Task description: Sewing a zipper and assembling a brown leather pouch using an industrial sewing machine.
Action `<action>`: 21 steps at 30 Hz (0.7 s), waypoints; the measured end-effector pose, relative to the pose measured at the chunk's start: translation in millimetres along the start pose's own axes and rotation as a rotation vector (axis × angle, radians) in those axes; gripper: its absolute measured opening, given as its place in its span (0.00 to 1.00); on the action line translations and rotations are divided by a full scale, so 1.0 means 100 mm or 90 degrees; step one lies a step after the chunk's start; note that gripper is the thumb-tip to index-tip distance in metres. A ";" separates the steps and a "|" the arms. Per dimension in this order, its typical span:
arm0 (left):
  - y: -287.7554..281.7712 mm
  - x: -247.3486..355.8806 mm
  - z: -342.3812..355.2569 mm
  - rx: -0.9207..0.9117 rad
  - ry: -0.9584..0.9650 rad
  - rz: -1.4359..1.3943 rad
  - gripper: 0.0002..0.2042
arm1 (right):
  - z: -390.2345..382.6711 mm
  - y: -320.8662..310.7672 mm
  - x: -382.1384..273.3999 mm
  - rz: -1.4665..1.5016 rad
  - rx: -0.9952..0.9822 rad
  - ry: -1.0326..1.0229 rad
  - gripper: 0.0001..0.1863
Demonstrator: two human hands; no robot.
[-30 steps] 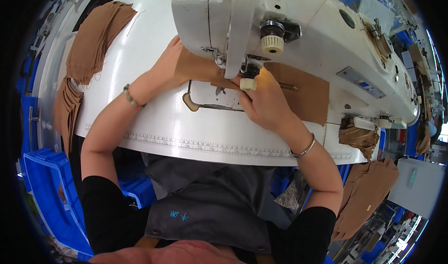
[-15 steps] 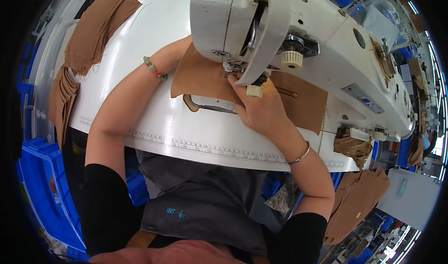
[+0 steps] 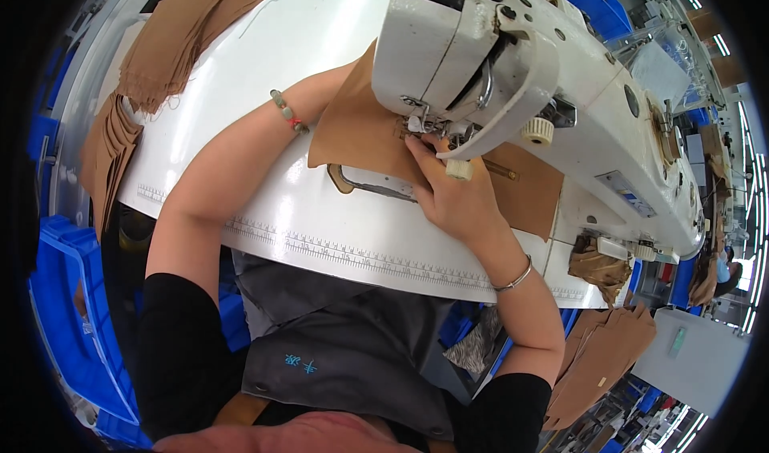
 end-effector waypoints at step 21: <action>-0.11 0.34 0.03 0.059 0.095 0.326 0.16 | 0.03 -0.04 0.04 0.139 -0.038 0.114 0.17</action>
Point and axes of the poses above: each hand's wrist, its own z-axis towards the middle knuckle, its own y-axis out of the palm, x = y × z, the point moved 5 cm from there along z, towards the middle knuckle, and after that the axes turned 7 degrees about -y, right-handed, at the moved point
